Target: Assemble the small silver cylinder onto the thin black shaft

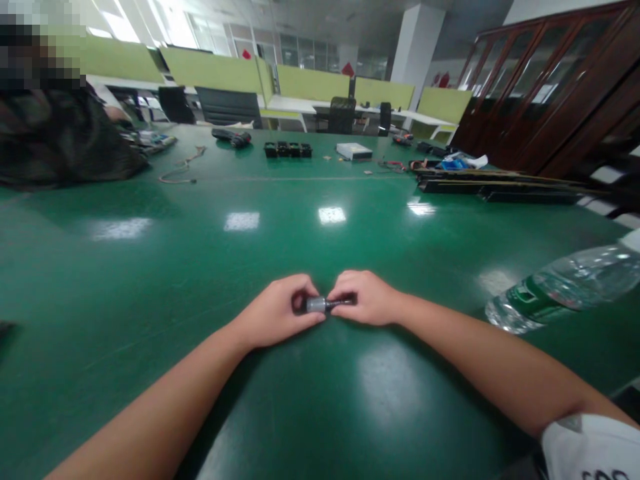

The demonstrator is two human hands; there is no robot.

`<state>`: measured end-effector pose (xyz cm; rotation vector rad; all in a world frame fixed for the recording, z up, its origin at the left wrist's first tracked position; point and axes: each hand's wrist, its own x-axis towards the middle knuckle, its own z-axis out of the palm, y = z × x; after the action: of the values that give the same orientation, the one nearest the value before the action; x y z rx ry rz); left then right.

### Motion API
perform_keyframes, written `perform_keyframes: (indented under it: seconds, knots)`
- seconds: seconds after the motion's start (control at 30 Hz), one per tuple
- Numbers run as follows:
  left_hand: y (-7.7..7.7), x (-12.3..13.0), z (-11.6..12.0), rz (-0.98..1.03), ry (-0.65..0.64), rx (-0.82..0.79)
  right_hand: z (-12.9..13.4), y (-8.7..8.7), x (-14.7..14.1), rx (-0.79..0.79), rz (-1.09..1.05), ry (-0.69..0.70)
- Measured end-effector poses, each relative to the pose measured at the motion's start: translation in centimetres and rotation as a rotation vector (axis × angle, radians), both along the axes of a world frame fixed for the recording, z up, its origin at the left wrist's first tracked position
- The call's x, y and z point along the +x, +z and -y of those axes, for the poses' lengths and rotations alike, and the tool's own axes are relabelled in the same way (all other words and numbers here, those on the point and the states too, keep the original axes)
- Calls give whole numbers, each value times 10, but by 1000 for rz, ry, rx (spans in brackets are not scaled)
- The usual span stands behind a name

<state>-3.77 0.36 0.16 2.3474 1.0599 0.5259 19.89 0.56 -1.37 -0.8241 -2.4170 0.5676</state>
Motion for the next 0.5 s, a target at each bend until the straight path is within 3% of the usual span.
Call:
perform_keyframes:
  seconds: [0.3, 0.5]
  knots:
    - [2, -1, 1, 1, -24, -51, 3, -3, -1, -66, -32, -91]
    - [-1, 0, 1, -14, -25, -16, 4, -4, -3, 24, -70, -15]
